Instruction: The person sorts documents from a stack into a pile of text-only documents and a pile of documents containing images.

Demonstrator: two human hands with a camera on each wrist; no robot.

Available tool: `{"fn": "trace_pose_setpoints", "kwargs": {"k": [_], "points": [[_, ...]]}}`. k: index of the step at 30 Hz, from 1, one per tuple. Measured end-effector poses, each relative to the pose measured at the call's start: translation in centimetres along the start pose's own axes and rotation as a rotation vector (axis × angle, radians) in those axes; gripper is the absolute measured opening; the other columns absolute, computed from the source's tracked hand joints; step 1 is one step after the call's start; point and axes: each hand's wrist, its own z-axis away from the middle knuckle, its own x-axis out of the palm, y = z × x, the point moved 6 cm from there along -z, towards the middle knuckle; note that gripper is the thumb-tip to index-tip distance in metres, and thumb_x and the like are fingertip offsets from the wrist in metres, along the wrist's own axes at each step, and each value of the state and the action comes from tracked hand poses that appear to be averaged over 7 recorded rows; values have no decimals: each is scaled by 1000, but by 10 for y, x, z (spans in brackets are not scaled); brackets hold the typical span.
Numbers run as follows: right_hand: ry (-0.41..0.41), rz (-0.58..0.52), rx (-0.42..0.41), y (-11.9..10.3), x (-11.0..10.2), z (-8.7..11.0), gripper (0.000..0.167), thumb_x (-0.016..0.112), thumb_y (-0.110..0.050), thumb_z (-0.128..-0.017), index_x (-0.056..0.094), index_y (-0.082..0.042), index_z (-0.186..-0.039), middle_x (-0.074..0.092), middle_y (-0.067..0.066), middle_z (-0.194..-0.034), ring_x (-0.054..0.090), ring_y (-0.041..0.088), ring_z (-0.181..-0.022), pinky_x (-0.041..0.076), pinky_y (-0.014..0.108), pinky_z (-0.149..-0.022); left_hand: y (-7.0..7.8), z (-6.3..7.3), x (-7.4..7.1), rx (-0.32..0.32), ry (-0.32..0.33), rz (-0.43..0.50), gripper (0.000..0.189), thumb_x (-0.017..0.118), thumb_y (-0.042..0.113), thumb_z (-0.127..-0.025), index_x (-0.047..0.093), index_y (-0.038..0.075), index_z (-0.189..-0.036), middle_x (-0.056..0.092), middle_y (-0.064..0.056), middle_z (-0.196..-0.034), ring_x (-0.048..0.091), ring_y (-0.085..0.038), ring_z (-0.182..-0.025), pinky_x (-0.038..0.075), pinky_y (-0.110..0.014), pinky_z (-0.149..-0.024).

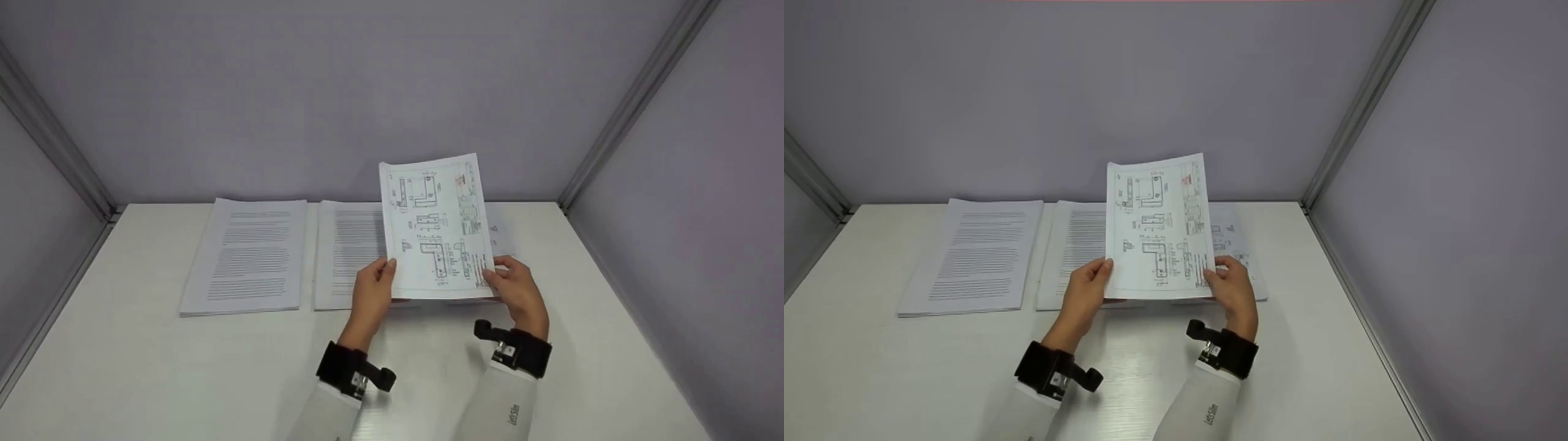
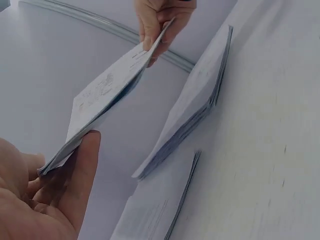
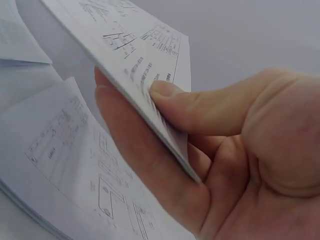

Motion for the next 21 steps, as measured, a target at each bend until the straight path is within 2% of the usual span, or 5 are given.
{"fn": "trace_pose_setpoints", "kwargs": {"k": [5,9,12,15,21], "points": [[36,-75,29,17,-17,8,37,61,-9,-109,56,3,-144,80,-2,-101,75,7,-83,60,24,-72,-6,6,22,-18,14,59,35,53,27,-115,79,5,-120,74,-5,-101,60,-14,-93,49,-26,-83],[62,-104,49,26,-29,13,40,59,-10,-110,53,3,-147,78,-5,-99,76,7,-84,61,24,-74,-12,11,38,-56,-42,149,33,54,22,-115,76,1,-127,77,-12,-110,71,-14,-93,63,-29,-79],[121,-110,76,31,-40,15,44,60,-11,-110,51,3,-151,77,-2,-103,74,6,-84,61,23,-75,-14,16,49,-62,-103,203,34,55,13,-113,69,-5,-138,78,-19,-120,80,-21,-92,68,-31,-76],[178,-107,95,35,-49,16,50,60,-12,-110,48,4,-156,75,4,-114,73,4,-85,60,22,-75,-16,19,56,-37,-111,186,37,59,6,-109,64,-10,-142,79,-24,-126,84,-25,-91,68,-30,-77],[299,-107,73,40,-51,7,48,64,-14,-108,56,1,-153,76,10,-124,71,2,-83,58,20,-73,-21,19,59,-14,-31,89,28,70,3,-101,74,-11,-125,83,-23,-110,83,-23,-78,67,-28,-71]]}}
